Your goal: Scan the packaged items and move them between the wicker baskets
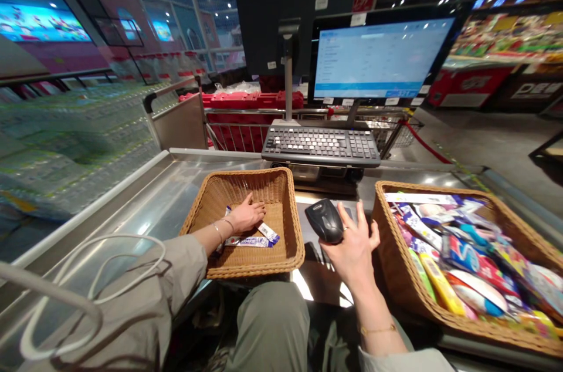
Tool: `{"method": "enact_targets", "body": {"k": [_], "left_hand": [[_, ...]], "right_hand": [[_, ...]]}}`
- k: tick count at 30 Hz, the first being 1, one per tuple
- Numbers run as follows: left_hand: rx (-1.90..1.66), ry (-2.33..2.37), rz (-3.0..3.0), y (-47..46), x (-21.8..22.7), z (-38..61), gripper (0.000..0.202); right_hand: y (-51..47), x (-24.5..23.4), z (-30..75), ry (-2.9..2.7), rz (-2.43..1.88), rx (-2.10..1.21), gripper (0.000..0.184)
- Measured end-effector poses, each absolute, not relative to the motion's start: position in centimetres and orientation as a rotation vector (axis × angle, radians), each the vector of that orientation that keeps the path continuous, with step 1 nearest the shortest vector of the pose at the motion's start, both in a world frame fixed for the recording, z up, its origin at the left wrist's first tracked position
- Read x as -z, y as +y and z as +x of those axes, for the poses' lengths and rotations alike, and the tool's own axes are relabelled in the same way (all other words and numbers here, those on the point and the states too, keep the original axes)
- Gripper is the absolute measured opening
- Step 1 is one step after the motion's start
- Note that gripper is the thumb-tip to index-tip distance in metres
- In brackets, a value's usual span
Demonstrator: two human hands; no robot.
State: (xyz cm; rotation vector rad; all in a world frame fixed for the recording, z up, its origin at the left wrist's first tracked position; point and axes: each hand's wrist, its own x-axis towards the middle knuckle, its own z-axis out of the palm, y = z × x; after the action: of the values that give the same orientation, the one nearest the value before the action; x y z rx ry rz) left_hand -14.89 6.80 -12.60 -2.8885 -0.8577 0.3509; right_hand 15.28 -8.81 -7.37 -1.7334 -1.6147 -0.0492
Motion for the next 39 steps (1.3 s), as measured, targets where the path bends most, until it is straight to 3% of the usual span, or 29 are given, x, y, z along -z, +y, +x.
{"method": "enact_targets", "body": {"k": [11,27,39], "left_hand": [[-0.291,-0.911,-2.809,6.7,10.6,-14.5,0.002],[0.154,-1.313,-2.449,2.4,4.2,-13.1,0.03],[0.465,-1.35,-2.33,0.7,1.7,-11.8,0.033]], "right_hand": [[-8.8,7.4,15.2,-1.604,-1.742,0.021,0.023],[-8.7,8.0,15.0,-1.649,-1.745,-0.007,0.025],[-9.3,7.2,14.3,-1.618,-1.737,0.012,0.03]]}}
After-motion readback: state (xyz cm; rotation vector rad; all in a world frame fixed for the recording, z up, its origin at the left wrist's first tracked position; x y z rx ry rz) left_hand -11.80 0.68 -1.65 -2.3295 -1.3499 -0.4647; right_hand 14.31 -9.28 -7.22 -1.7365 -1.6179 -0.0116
